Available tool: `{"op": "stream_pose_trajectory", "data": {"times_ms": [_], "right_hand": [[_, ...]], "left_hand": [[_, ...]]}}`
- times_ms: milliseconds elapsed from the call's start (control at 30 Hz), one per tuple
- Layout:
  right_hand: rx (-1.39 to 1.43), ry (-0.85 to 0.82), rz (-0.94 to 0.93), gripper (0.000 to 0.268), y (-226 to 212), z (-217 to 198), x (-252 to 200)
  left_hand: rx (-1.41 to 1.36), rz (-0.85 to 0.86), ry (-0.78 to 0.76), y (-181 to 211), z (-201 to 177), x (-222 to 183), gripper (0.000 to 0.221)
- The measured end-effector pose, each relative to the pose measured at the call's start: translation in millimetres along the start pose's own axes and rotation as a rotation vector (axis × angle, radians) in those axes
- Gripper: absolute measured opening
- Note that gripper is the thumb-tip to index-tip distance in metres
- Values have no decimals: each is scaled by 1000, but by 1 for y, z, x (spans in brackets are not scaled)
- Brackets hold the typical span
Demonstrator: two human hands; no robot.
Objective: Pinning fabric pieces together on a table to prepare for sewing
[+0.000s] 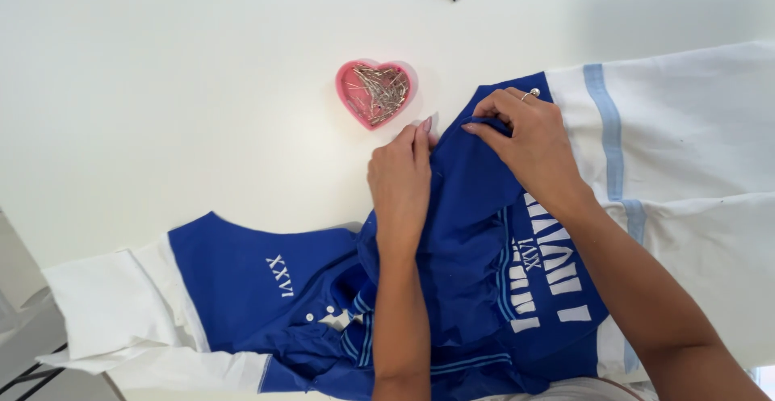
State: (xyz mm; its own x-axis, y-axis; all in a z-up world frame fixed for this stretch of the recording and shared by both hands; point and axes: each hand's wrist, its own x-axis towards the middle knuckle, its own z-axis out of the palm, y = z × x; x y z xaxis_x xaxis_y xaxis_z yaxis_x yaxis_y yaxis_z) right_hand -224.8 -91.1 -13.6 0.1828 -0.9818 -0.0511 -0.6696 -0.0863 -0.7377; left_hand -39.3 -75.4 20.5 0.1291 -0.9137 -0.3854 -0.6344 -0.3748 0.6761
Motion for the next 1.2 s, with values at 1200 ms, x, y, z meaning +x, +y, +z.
{"op": "stream_pose_trajectory", "data": {"times_ms": [1200], "right_hand": [[-97, 45, -513, 14, -27, 25, 81]], "left_hand": [[-338, -70, -247, -30, -4, 16, 15]]}}
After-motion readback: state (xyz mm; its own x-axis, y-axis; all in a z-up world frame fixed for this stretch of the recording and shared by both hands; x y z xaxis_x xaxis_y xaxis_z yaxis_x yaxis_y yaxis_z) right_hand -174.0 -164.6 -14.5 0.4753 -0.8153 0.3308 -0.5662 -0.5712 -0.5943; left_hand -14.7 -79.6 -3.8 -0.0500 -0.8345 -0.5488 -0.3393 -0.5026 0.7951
